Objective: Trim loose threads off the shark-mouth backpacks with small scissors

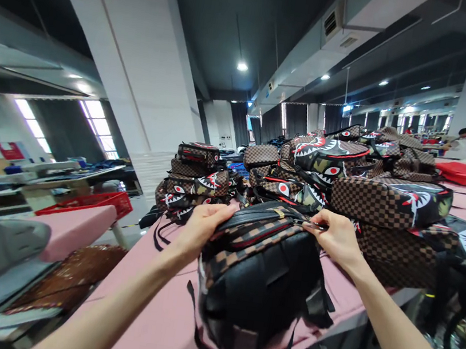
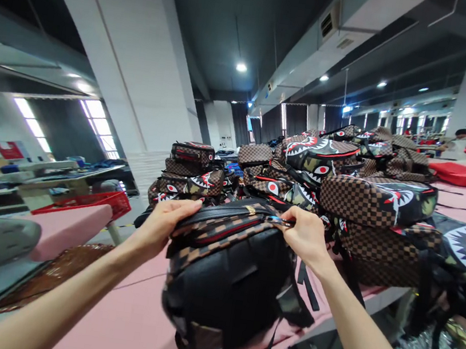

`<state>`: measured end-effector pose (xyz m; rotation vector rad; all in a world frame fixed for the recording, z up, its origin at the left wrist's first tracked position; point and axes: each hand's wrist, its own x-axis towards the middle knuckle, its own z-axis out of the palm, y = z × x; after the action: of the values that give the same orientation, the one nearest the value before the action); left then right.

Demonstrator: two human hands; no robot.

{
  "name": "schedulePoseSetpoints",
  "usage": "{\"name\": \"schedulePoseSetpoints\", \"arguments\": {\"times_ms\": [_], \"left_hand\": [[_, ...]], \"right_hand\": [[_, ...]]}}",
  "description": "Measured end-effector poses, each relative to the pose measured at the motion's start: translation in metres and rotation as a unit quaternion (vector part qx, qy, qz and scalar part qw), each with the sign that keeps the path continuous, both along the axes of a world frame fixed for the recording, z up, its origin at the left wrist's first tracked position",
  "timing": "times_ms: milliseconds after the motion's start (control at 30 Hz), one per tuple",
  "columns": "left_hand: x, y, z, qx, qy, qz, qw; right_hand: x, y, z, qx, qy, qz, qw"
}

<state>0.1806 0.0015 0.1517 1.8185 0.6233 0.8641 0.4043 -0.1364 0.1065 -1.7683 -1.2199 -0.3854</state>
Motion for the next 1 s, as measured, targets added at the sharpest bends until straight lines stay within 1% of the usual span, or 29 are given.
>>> {"name": "schedulePoseSetpoints", "arguments": {"times_ms": [67, 133, 200, 267, 300, 333, 367, 400, 433, 467, 500, 533, 567, 600, 633, 733, 833, 900, 1000], "left_hand": [[-0.006, 0.021, 0.003, 0.018, 0.004, 0.022, 1.0], [-0.009, 0.042, 0.0, 0.029, 0.007, 0.021, 0.999], [-0.012, 0.059, -0.006, 0.045, 0.019, 0.019, 0.999], [-0.015, 0.066, -0.01, 0.09, 0.04, 0.035, 0.995], [-0.016, 0.064, -0.011, 0.135, 0.049, 0.056, 0.988], [-0.017, 0.059, -0.01, 0.197, 0.053, 0.088, 0.975], [-0.016, 0.051, -0.01, 0.273, 0.046, 0.129, 0.952], [-0.014, 0.039, -0.009, 0.355, 0.029, 0.171, 0.919], [-0.011, 0.026, -0.009, 0.433, 0.012, 0.198, 0.879], [-0.007, 0.011, -0.01, 0.502, -0.002, 0.201, 0.841], [-0.001, -0.003, -0.012, 0.556, -0.001, 0.168, 0.814], [0.005, -0.015, -0.015, 0.594, 0.016, 0.111, 0.797], [0.012, -0.026, -0.019, 0.616, 0.035, 0.058, 0.785], [0.019, -0.033, -0.024, 0.623, 0.056, 0.016, 0.78], [0.024, -0.039, -0.028, 0.622, 0.071, -0.007, 0.78], [0.032, -0.043, -0.036, 0.594, 0.083, -0.002, 0.8], [0.032, -0.043, -0.036, 0.574, 0.094, -0.003, 0.814], [0.032, -0.045, -0.034, 0.568, 0.106, -0.006, 0.816], [0.034, -0.048, -0.034, 0.567, 0.116, -0.007, 0.815]], "right_hand": [[-0.01, 0.006, 0.009, -0.047, 0.035, 0.088, 0.994], [-0.015, 0.015, 0.01, -0.09, 0.056, 0.149, 0.983], [-0.016, 0.025, 0.003, -0.101, 0.075, 0.164, 0.978], [-0.014, 0.033, -0.007, -0.072, 0.101, 0.15, 0.981], [-0.013, 0.037, -0.012, -0.054, 0.116, 0.148, 0.981], [-0.012, 0.039, -0.016, -0.041, 0.132, 0.155, 0.978], [-0.012, 0.041, -0.019, -0.033, 0.148, 0.169, 0.974], [-0.012, 0.042, -0.021, -0.029, 0.16, 0.184, 0.969], [-0.013, 0.043, -0.022, -0.028, 0.169, 0.196, 0.966], [-0.013, 0.044, -0.022, -0.029, 0.175, 0.204, 0.963], [-0.013, 0.044, -0.023, -0.031, 0.18, 0.209, 0.961], [-0.012, 0.044, -0.024, -0.032, 0.185, 0.212, 0.959], [-0.011, 0.041, -0.025, -0.029, 0.188, 0.211, 0.959], [-0.008, 0.038, -0.028, -0.025, 0.187, 0.204, 0.961], [-0.006, 0.032, -0.031, -0.019, 0.182, 0.192, 0.964], [0.0, 0.008, -0.045, 0.002, 0.136, 0.145, 0.98], [-0.004, -0.016, -0.053, 0.023, 0.068, 0.123, 0.99], [-0.011, -0.026, -0.054, 0.048, 0.027, 0.115, 0.992], [-0.022, -0.03, -0.049, 0.077, -0.013, 0.108, 0.991]]}}
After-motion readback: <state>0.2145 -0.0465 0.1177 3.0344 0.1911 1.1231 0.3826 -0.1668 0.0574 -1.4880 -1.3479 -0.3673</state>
